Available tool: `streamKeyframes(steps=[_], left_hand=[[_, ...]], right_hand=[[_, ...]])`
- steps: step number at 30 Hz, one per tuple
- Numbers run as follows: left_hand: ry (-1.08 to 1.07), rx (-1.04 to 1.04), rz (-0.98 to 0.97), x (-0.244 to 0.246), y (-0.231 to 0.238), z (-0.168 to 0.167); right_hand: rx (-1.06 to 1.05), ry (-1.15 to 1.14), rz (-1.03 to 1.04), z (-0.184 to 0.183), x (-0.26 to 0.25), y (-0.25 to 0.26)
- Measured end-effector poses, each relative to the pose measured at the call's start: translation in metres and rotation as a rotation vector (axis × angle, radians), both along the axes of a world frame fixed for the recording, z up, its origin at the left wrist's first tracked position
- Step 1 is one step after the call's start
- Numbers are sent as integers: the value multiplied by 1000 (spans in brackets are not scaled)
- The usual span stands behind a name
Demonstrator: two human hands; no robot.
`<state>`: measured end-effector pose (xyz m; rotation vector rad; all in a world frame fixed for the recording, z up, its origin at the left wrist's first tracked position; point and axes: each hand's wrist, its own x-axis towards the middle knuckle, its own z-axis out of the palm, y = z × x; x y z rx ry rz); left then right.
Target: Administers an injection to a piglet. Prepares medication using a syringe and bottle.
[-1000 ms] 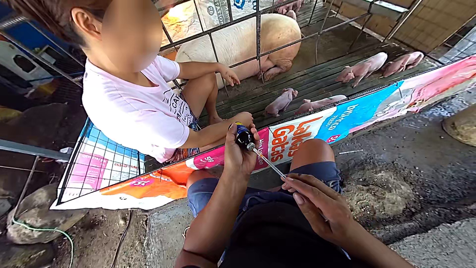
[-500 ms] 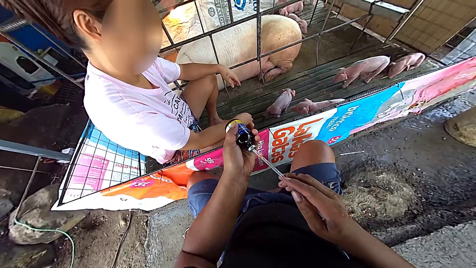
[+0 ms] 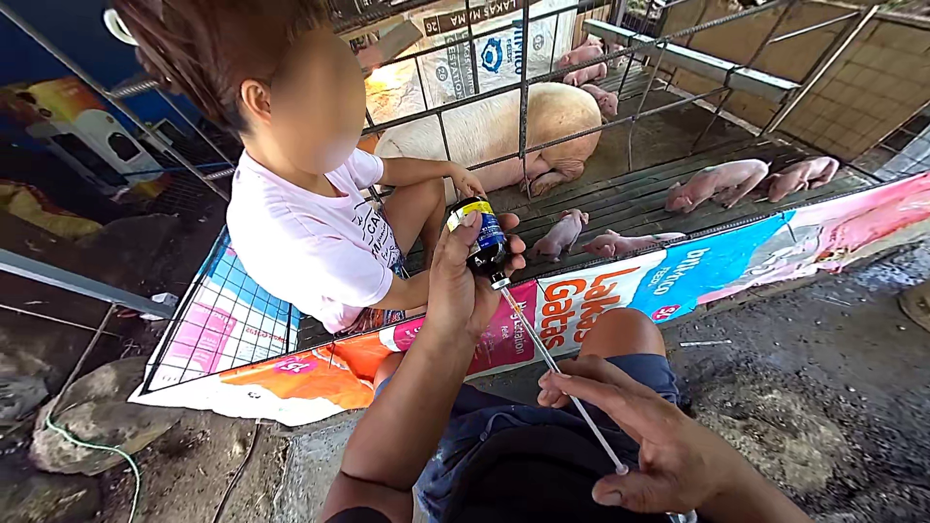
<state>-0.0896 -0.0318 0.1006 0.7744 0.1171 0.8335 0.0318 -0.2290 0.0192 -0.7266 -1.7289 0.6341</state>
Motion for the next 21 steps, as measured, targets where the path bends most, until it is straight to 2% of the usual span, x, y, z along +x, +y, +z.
streamKeyframes(steps=[3,9,21], left_hand=[[-36,52,-33,-4,-3,12],[-96,178,-48,-10,-8,26],[-170,313,107,-12,-14,32]], right_hand=[[43,-39,12,4,2,3],[210,0,-126,0,-4,11],[379,146,-413,-3,-17,30]])
